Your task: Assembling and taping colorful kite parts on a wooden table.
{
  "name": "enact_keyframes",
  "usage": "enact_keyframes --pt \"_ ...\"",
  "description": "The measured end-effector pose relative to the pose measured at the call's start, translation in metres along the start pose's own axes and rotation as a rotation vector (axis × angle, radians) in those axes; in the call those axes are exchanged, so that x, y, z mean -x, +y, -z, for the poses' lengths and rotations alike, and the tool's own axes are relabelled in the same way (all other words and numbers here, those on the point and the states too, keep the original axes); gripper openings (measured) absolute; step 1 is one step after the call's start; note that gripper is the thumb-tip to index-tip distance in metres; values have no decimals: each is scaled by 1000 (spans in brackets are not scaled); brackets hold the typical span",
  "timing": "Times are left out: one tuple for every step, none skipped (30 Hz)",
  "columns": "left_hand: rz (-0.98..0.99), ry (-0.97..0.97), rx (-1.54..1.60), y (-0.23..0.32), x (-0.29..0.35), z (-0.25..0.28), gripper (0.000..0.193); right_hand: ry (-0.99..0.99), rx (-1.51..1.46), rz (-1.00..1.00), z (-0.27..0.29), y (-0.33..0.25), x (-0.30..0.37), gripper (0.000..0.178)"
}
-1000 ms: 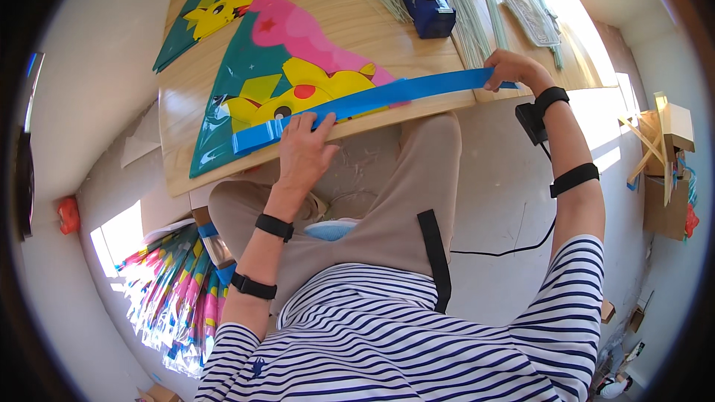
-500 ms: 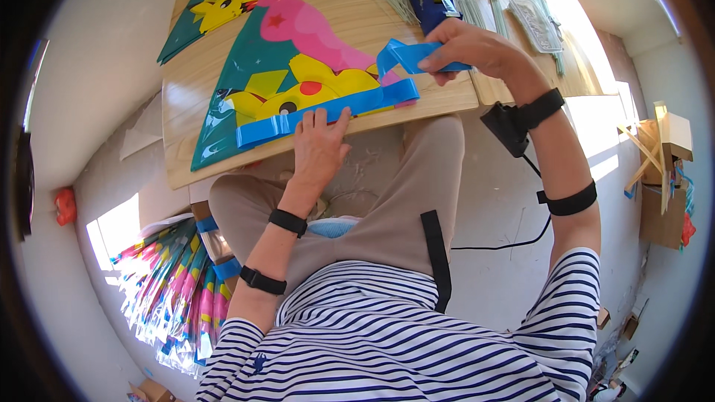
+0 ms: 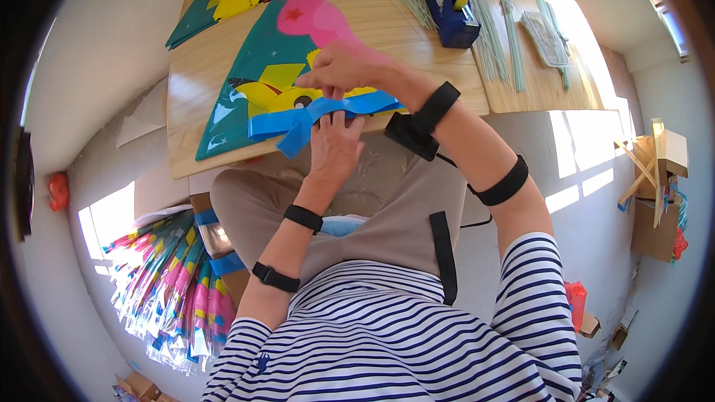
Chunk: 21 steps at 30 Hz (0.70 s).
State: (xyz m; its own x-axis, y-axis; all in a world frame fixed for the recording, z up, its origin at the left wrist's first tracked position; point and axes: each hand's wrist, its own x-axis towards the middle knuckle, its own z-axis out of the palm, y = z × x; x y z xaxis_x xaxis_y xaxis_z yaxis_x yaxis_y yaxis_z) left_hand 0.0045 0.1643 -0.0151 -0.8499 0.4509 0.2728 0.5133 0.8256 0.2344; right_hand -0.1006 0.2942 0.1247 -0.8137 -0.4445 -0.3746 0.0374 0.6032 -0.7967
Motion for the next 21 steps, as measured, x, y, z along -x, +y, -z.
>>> enact_keyframes --pt "6 5 -1 1 1 0 61 77 -69 -41 16 19 0 36" --pt "9 11 -1 1 1 -1 59 153 -7 -63 30 41 3 32" --pt "5 17 4 4 -1 -2 57 235 56 -90 42 65 11 29" --pt "2 27 -1 5 -2 -1 57 258 111 -77 48 89 20 27" --pt "-3 36 -5 7 -3 1 57 281 166 -66 52 110 29 26" --pt "-8 42 -13 7 -4 2 56 302 216 -51 51 124 33 27" --pt "-7 41 -24 5 -3 1 56 291 216 -30 45 127 34 27" --pt "-6 40 -35 4 -2 -1 56 279 215 -9 37 132 38 29" --pt "-5 39 -45 3 -2 -3 56 268 214 12 32 136 42 32" --pt "-7 33 -47 2 -1 -3 56 290 229 26 27 134 43 32" --pt "-8 27 -50 1 -1 -3 56 312 243 41 22 132 42 32" --pt "-8 21 -52 1 0 -3 56 333 258 57 17 130 41 32" --pt "-8 19 -50 1 -1 -3 56 355 293 62 14 131 41 32" --pt "-7 16 -49 1 -1 -3 56 376 327 68 9 135 39 32" --pt "-6 14 -48 1 -2 -3 56 397 362 74 5 139 37 32" --pt "-8 17 -51 1 -2 -4 56 411 379 103 2 142 36 31" --pt "-10 20 -53 1 -2 -4 56 425 396 133 -1 146 34 29" --pt "-13 23 -56 1 -2 -5 56 440 412 163 -3 149 33 28" --pt "-12 20 -51 1 -2 -4 58 445 399 161 -4 147 32 24" --pt "-11 18 -46 1 -1 -3 59 450 386 159 -6 146 31 21" --pt "-10 16 -41 1 -1 -2 60 455 372 157 -8 144 30 18"
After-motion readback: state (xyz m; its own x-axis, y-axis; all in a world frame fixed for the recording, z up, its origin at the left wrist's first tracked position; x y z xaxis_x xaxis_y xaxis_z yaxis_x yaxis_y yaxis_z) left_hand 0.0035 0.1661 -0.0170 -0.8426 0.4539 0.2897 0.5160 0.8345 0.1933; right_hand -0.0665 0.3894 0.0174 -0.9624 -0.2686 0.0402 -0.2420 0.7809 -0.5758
